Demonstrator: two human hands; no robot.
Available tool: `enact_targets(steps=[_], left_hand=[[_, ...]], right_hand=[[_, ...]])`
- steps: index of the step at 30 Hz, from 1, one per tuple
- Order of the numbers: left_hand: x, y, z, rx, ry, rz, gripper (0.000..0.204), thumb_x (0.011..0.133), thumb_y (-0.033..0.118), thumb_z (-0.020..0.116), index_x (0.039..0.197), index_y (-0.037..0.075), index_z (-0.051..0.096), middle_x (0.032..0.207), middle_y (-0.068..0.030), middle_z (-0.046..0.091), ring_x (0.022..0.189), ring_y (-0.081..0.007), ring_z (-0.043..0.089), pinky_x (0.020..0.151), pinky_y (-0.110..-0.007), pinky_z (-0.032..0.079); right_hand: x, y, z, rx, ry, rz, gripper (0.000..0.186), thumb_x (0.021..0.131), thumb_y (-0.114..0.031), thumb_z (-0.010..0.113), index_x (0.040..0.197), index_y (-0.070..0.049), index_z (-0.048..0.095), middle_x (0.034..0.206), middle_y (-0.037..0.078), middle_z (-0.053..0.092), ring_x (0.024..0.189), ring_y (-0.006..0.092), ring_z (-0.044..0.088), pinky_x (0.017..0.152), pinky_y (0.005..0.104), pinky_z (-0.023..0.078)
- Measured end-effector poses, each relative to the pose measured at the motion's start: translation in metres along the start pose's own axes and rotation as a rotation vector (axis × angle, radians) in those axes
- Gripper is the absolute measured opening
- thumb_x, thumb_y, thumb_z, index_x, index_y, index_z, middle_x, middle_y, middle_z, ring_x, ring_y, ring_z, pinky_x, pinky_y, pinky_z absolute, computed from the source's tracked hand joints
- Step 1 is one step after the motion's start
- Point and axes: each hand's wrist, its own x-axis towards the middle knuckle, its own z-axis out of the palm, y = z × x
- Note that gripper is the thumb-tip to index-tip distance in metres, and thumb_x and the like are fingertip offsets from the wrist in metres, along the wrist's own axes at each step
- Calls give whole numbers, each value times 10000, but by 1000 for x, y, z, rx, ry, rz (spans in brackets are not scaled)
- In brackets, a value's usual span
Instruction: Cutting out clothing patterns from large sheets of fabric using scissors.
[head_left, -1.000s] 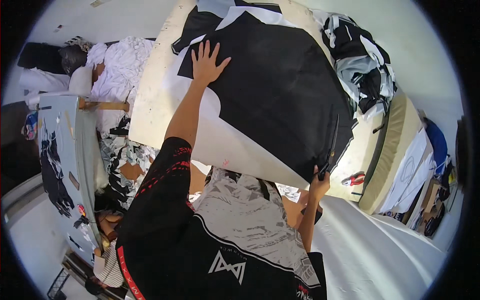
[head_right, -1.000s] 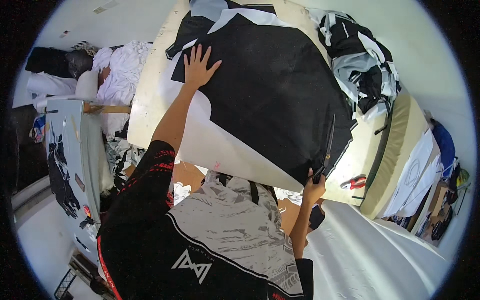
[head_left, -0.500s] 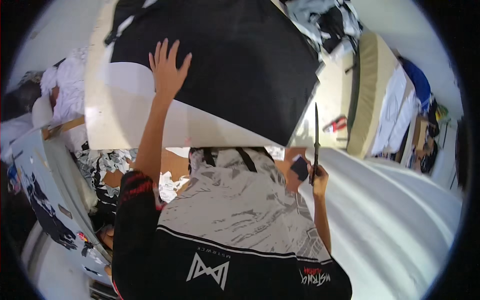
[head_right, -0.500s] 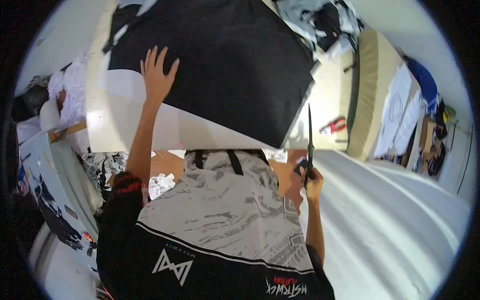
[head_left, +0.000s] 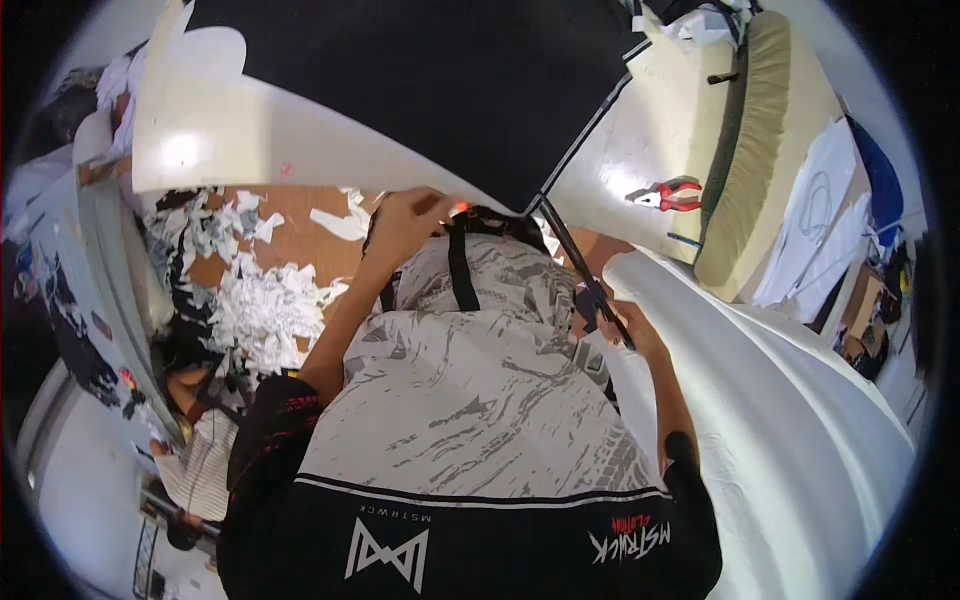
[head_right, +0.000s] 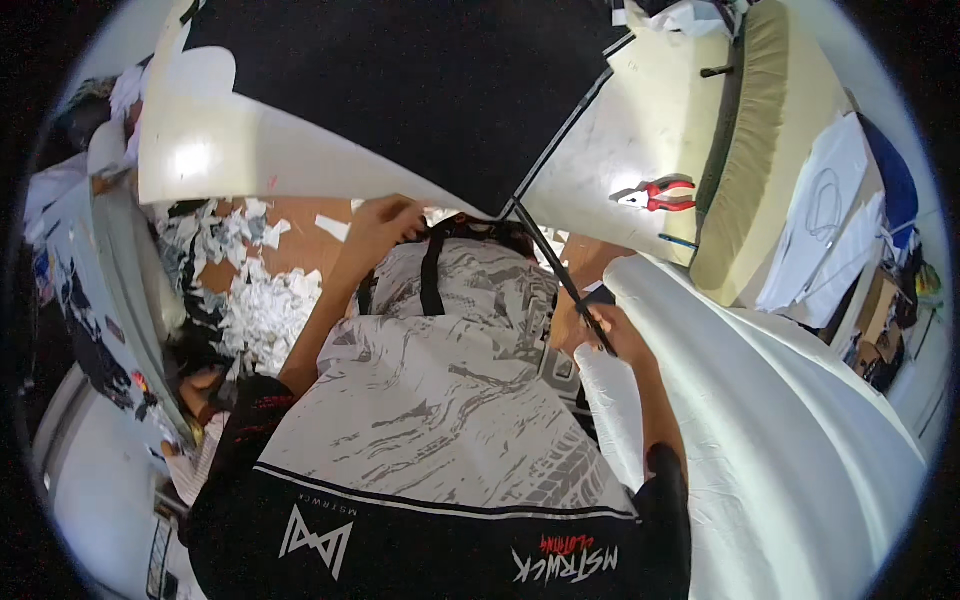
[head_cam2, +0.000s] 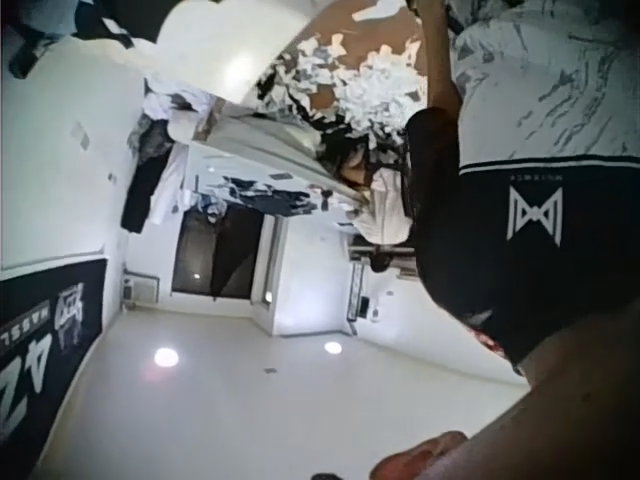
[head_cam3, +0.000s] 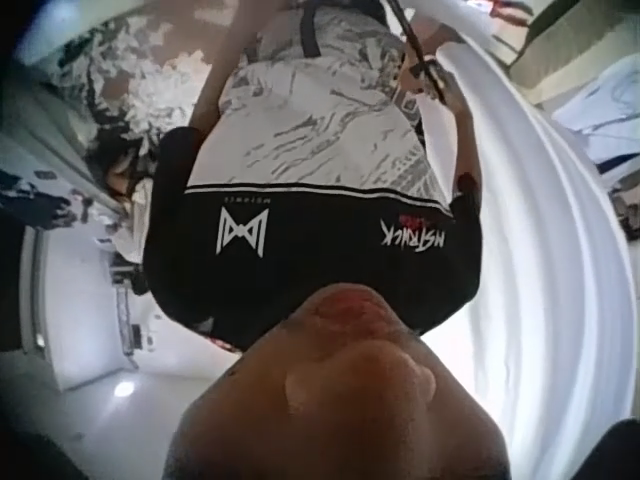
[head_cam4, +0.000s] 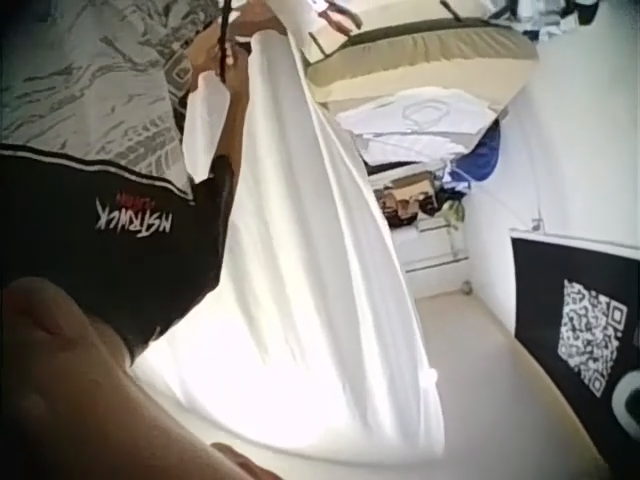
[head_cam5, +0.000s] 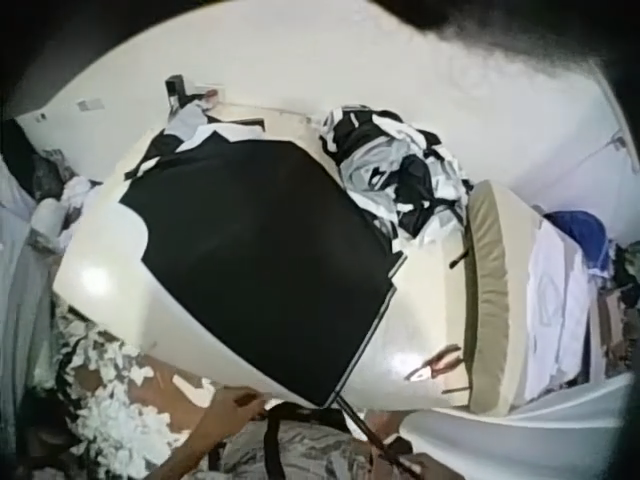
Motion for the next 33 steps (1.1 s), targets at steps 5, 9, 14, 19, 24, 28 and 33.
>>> enact_targets(steps=[5,9,14,19,24,28,33], left_hand=[[10,-11,42,-192,-371,-155,498,930,370,809,1160,-65,736,1056,-120,765,950,-158,707,842,-288,549],[32,-30,63,-436,-405,-263,496,984,348,747,1278,-49,700,1246,-124,728,1138,-201,672,934,-330,549],[36,-30,82,-598,-319,-324,361,993,238,738,1175,-72,716,1119,-124,743,1015,-190,713,916,-306,593],[41,-37,86,-509,-242,-327,242,978,177,754,1065,-47,723,1049,-112,744,969,-173,714,903,-281,585],[38,-49,92,-589,-219,-294,240,955,198,774,1042,-24,744,1004,-88,752,917,-143,713,837,-245,567],[38,-49,91,-648,-202,-262,224,932,204,796,1015,0,760,971,-75,760,888,-128,715,793,-223,554],[41,-45,92,-603,-227,-238,217,942,196,786,1006,-9,755,975,-87,765,894,-128,721,789,-220,551]], right_hand=[[40,-55,13,-198,-137,-138,88,971,-133,611,936,-58,643,791,-26,567,671,55,533,632,217,440],[74,-71,9,-127,-323,-97,101,980,-152,647,978,-51,649,792,-33,580,676,50,540,614,219,437],[89,-81,11,-133,-260,-47,312,958,-327,733,999,-32,641,791,-29,587,690,60,561,612,227,474],[112,-55,-5,-117,-272,-103,304,957,-317,741,990,-27,655,800,-24,591,707,62,548,641,231,467],[111,-68,10,-254,-172,-151,245,983,-242,725,938,-21,629,789,-26,564,710,71,500,644,249,448],[117,-67,9,-317,-142,-206,241,977,-207,740,900,-22,605,776,-31,539,705,77,470,633,257,427],[122,-67,8,-336,-163,-183,251,963,-196,762,888,-23,597,768,-33,522,703,79,458,625,260,412]])
